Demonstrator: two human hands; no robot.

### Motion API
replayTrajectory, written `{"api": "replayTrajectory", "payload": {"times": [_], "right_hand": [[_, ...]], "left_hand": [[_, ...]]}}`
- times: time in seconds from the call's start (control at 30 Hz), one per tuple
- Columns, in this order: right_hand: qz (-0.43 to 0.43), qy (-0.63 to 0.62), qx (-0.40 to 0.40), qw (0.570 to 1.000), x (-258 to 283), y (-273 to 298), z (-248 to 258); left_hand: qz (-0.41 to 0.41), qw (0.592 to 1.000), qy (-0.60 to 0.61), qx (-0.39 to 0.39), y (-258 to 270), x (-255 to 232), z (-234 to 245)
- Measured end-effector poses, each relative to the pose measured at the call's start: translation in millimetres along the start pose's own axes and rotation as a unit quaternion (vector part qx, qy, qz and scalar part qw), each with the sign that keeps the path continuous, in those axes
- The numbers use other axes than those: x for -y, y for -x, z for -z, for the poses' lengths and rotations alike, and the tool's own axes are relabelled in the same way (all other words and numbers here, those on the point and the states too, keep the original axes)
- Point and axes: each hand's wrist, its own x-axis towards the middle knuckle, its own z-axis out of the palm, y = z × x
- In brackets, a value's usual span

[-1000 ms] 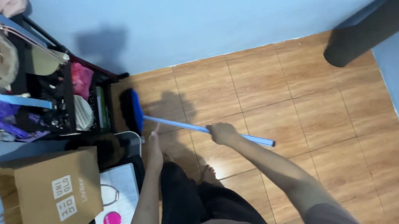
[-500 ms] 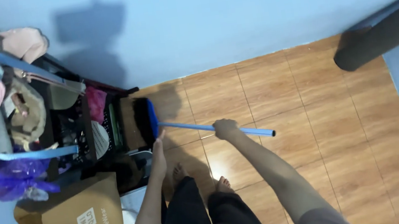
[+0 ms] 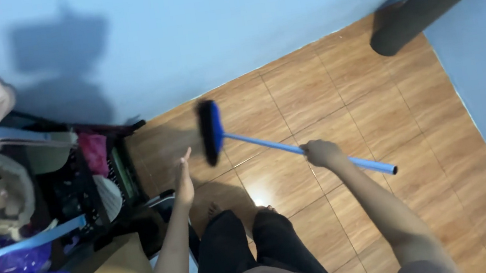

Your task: Sweeping the tiled floor of a room using a broom.

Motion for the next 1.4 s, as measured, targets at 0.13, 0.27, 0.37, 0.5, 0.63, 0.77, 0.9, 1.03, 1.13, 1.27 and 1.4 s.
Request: {"api": "replayTrajectory", "payload": {"times": [0.13,0.27,0.37,0.5,0.63,0.77,0.9,1.03,1.13,1.27,1.4], "right_hand": [[0.093,-0.036,-0.015,0.995,25.4,-26.3,-64.8],[0.125,-0.046,-0.013,0.991,74.5,-50.9,-105.3],[0.104,-0.043,0.004,0.994,70.8,-69.5,-106.1],[0.060,-0.049,0.004,0.997,10.9,-93.4,-107.4],[-0.005,-0.097,0.019,0.995,-69.2,-95.8,-108.0],[-0.072,-0.111,-0.013,0.991,-164.0,-104.9,-126.5],[-0.131,-0.080,-0.004,0.988,-232.0,-61.1,-102.2],[-0.194,-0.060,-0.020,0.979,-260.4,-27.0,-100.1],[-0.173,-0.009,-0.075,0.982,-250.5,9.2,-92.1],[-0.102,-0.105,-0.032,0.989,-216.8,39.7,-78.9],[-0.016,-0.185,-0.023,0.982,-147.4,15.2,-118.5]], "left_hand": [[-0.020,0.998,0.047,0.045,-5.8,-17.6,-18.0],[-0.013,0.999,0.012,0.030,-16.6,-7.5,-32.4],[-0.042,0.998,0.023,0.044,-18.1,-13.5,-44.2],[-0.029,0.998,0.008,0.048,-20.0,-39.8,-58.3],[-0.014,0.998,0.009,0.064,-17.2,-56.1,-82.9],[0.026,0.996,-0.020,0.077,-16.9,-70.8,-114.4],[0.002,0.993,0.010,0.115,-23.2,-56.9,-138.1],[0.015,0.989,0.004,0.146,-27.6,-72.7,-156.9],[0.015,0.984,0.021,0.174,-32.5,-74.9,-170.6],[-0.010,0.982,0.009,0.189,-40.9,-62.6,-193.8],[-0.032,0.982,-0.012,0.184,-47.6,-47.6,-215.3]]}}
